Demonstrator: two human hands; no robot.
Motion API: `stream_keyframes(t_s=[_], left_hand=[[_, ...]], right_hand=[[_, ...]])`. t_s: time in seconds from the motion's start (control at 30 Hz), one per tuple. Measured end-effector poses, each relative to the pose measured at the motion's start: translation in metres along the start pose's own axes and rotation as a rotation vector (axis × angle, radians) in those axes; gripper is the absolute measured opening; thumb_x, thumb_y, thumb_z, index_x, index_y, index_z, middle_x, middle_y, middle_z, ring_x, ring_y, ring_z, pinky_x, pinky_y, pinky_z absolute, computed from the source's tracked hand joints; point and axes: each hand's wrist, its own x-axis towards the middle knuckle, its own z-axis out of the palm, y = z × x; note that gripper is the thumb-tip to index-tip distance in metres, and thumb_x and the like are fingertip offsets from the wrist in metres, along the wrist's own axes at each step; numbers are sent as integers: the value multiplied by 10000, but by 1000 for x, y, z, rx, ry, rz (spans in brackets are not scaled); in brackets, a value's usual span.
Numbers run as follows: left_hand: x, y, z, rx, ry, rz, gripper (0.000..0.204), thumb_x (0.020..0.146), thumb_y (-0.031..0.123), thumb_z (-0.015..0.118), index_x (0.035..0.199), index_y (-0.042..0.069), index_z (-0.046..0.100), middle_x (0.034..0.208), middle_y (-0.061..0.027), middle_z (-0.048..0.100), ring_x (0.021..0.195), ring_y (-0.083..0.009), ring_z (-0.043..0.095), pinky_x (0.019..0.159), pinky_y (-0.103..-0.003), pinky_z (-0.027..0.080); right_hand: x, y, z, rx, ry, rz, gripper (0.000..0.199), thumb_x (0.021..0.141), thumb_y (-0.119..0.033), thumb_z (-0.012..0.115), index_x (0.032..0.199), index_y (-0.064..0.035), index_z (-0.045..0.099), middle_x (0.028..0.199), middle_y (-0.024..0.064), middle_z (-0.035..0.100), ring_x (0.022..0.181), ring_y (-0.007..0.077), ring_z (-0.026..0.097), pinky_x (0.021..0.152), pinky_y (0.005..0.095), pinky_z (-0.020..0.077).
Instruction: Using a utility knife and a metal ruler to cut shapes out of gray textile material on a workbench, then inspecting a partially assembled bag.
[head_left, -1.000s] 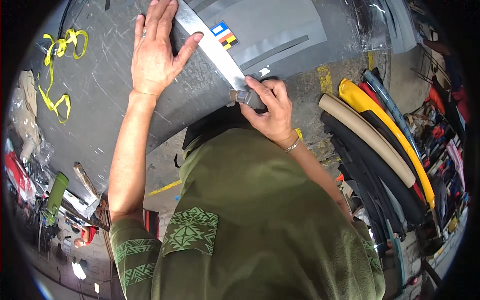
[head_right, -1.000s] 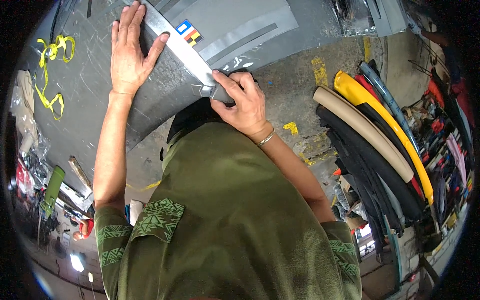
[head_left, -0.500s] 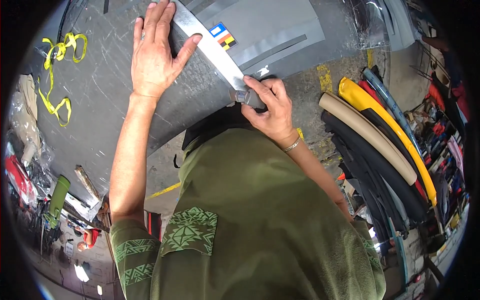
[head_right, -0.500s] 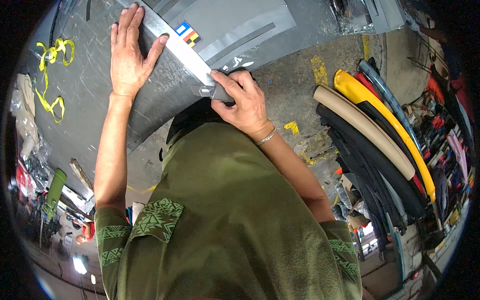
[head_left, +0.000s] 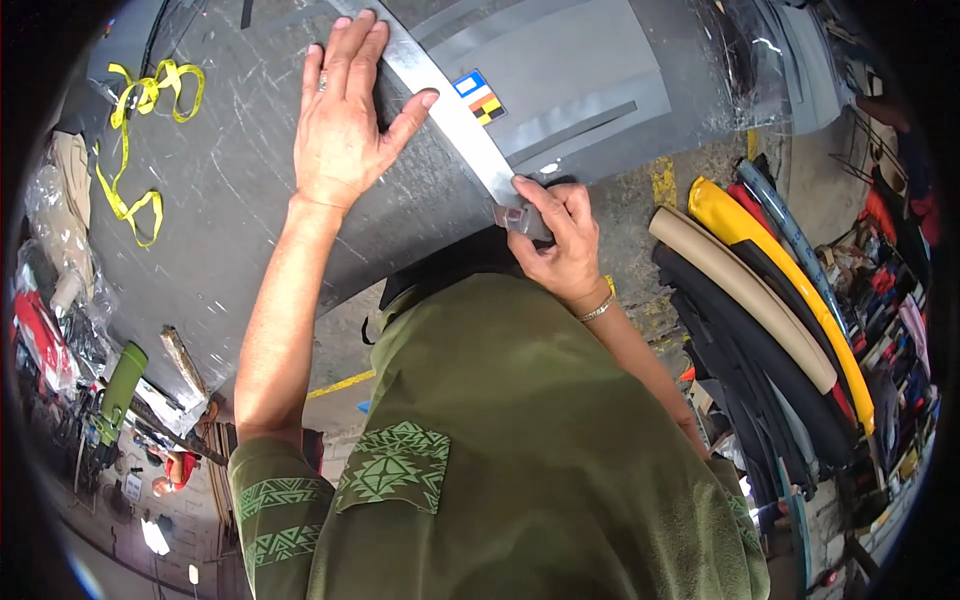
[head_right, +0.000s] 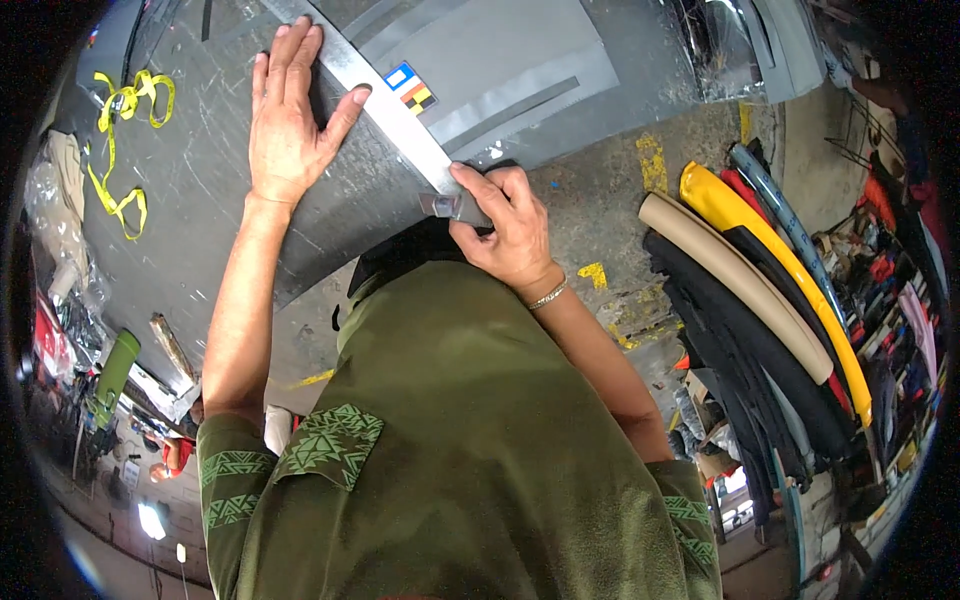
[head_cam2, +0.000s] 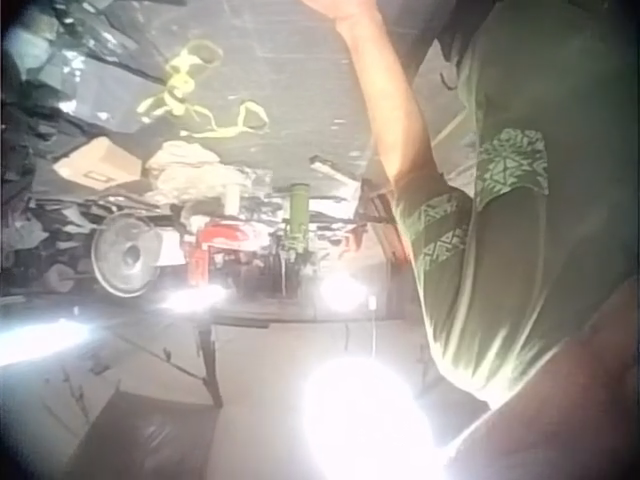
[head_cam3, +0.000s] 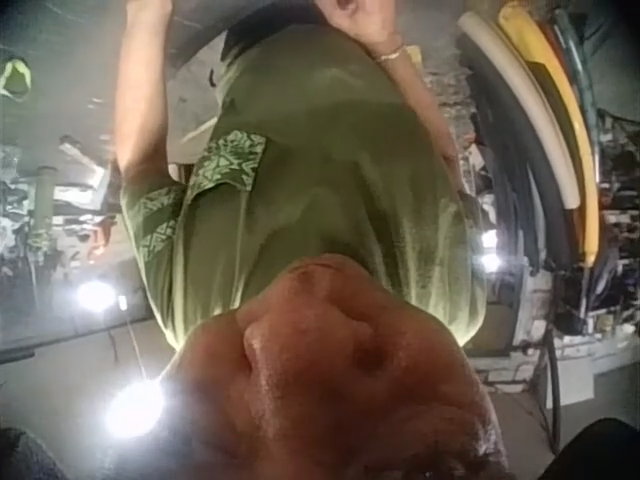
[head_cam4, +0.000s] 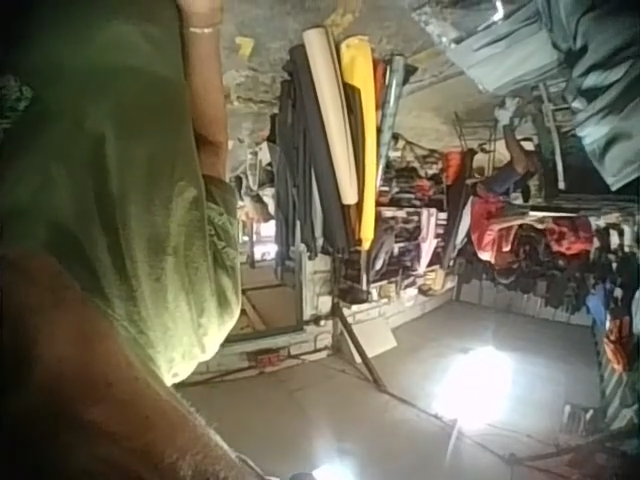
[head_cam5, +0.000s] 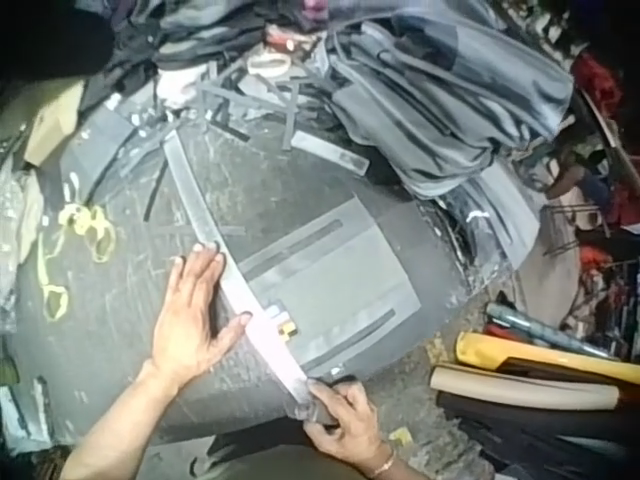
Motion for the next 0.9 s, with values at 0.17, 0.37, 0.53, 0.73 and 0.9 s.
stream_keyframes(t_s=[0.17, 0.37, 0.53, 0.73, 0.9], left_hand=[[-2, -4, 1, 3, -11, -11, 800, 915, 551, 704, 1484, 41, 470, 1578, -113, 434, 1510, -310, 351, 1251, -550, 236], [-3, -4, 0, 10, -30, -23, 807, 916, 559, 701, 1490, 44, 466, 1585, -109, 424, 1517, -298, 341, 1257, -544, 229], [-3, -3, 0, 22, -37, -27, 811, 917, 562, 698, 1495, 45, 462, 1584, -107, 425, 1519, -292, 339, 1259, -537, 229], [-2, -3, 0, 11, -33, -37, 816, 914, 573, 695, 1495, 47, 468, 1581, -100, 432, 1514, -290, 349, 1257, -536, 232], [-2, -4, 2, 14, -23, -30, 827, 903, 589, 697, 1495, 56, 474, 1579, -90, 436, 1511, -278, 356, 1254, -535, 241]], right_hand=[[-1, -1, -1, 23, -17, 6, 599, 668, -10, 742, 1259, -104, 711, 955, 88, 548, 816, 260, 586, 718, 362, 535], [-1, -2, 0, 14, -13, 6, 598, 661, -6, 749, 1250, -103, 716, 951, 86, 547, 812, 257, 586, 719, 359, 537], [-1, 0, 0, 16, -11, 4, 603, 658, -3, 754, 1251, -108, 717, 948, 83, 545, 807, 250, 584, 713, 357, 535], [0, 4, 1, 10, -6, -13, 635, 645, -63, 772, 1274, -136, 718, 955, 75, 526, 784, 253, 600, 687, 369, 548], [1, 0, 0, 26, -12, -1, 594, 664, -7, 772, 1249, -96, 717, 936, 80, 536, 813, 249, 569, 715, 346, 516]])
